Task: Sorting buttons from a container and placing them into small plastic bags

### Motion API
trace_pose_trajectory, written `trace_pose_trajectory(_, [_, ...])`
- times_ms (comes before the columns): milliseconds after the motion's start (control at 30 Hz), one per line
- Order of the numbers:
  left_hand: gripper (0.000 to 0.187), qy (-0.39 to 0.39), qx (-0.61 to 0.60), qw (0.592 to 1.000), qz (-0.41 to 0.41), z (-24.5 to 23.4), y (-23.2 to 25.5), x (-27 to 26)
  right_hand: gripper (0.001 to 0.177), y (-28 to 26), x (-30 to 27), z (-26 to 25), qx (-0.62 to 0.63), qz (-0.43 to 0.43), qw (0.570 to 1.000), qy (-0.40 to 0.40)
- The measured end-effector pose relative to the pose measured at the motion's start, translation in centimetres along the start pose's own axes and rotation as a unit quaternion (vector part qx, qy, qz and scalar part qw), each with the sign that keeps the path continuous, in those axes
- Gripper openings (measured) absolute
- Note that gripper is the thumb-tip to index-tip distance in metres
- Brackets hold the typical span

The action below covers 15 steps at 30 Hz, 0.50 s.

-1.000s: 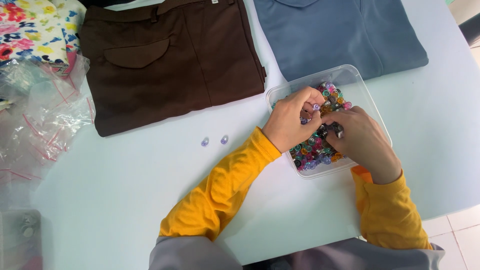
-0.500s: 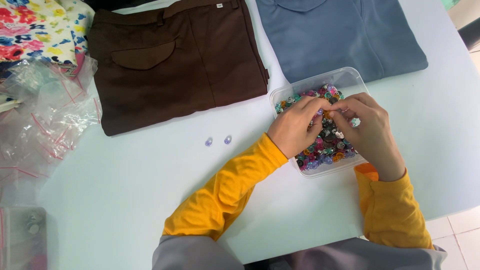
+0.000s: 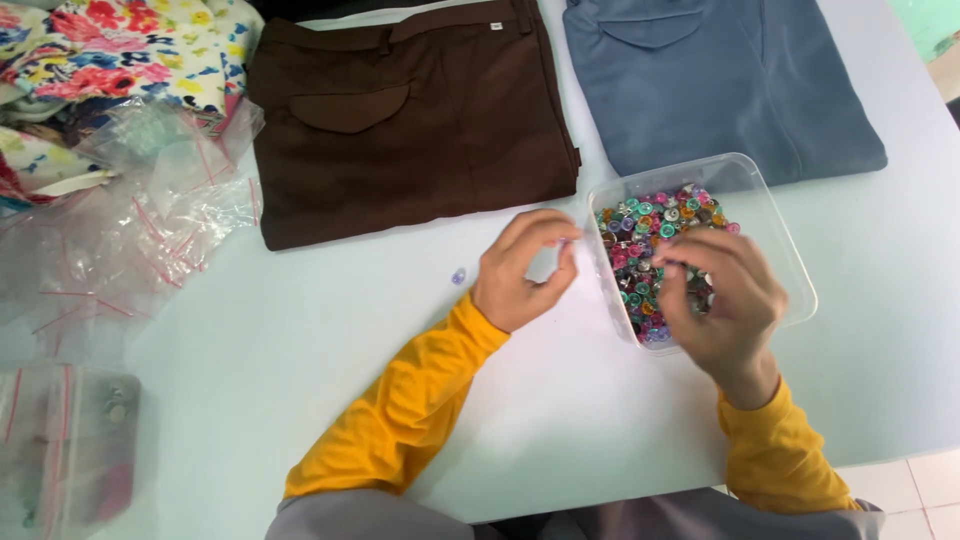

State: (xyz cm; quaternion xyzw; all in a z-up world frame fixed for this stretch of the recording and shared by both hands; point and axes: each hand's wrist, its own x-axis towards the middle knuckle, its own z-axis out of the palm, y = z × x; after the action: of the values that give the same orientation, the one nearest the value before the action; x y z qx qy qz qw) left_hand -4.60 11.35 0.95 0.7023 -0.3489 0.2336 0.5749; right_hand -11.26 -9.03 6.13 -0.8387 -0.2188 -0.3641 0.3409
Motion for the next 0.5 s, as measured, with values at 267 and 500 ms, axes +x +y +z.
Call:
trace_pose_trajectory(267, [0.024, 0.026, 0.195, 0.976, -0.095, -11.3, -5.2, -8.5, 0.013, -3.8, -1.5, 7.9, 0.018, -0.098, 0.992, -0.080])
trace_pose_trajectory(500, [0.024, -0.086, 0.271, 0.942, -0.176, -16.0, -6.9, -13.1, 0.007, -5.3, -2.8, 15.9, -0.025, -0.122, 0.980, -0.153])
